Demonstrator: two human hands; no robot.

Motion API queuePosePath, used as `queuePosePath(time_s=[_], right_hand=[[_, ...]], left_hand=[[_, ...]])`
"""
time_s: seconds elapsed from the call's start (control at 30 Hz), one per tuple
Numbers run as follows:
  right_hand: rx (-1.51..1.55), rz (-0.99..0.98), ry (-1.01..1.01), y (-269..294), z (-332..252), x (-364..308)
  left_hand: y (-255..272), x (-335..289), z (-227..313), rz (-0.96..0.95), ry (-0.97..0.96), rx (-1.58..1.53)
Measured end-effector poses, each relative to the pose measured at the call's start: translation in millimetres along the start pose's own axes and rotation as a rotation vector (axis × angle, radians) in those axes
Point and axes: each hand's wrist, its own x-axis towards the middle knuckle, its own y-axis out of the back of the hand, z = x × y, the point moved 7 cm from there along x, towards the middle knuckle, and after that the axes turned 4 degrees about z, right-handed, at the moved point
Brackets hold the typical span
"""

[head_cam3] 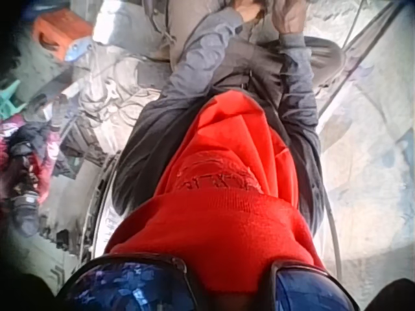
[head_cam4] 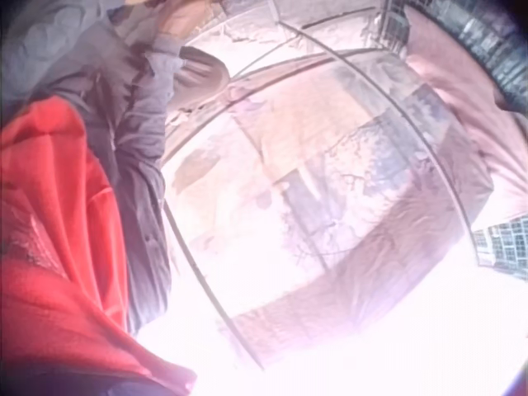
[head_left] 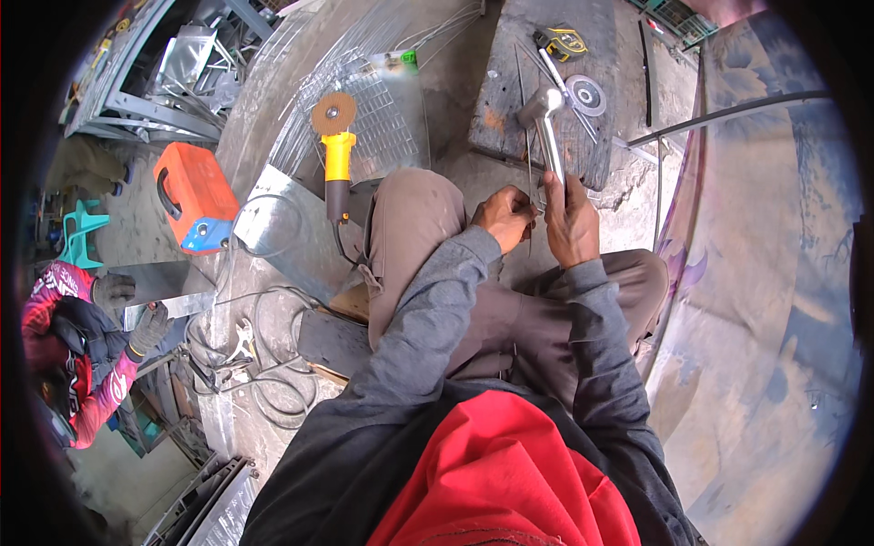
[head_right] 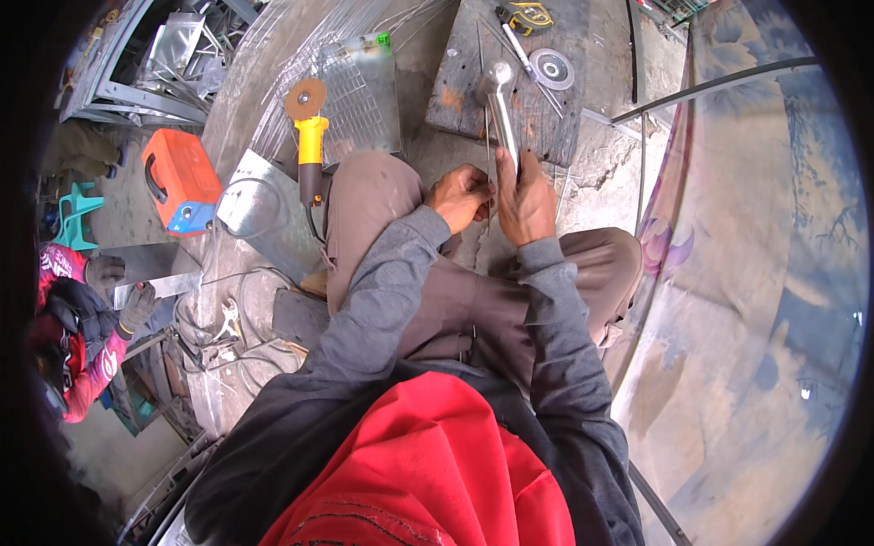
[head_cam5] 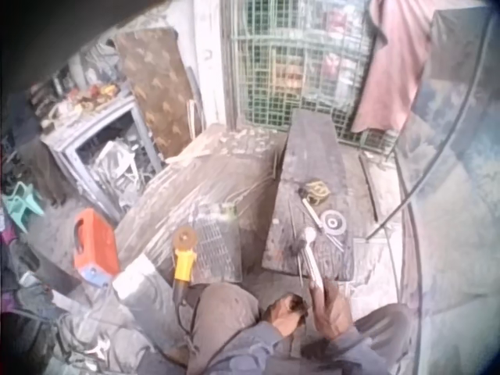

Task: Measure and cut metal rods for a fabrication project.

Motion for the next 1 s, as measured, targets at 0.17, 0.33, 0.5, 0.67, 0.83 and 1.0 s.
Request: queuePosePath(time_s=[0.17, 0.33, 0.5, 0.67, 0.83, 1.0], right_hand=[[0.031, -0.012, -0.016, 4, 2, -7], [0.117, -0.170, -0.223, 4, 5, -15], [0.031, 0.011, -0.178, 10, 47, -20], [0.133, -0.105, -0.215, 13, 62, -12], [0.342, -0.123, -0.370, 4, 68, -21], [0.272, -0.072, -0.260, -5, 78, -22]], left_hand=[[2, 6, -2, 0.004, -0.015, 0.021], [6, 9, 0, 0.009, -0.015, 0.063], [-2, 2, 17, -0.106, -0.017, -0.166], [1, -31, 85, -0.272, 0.015, -0.621], [3, -33, 148, -0.313, 0.017, -1.053], [7, -32, 178, -0.305, -0.036, -1.050]])
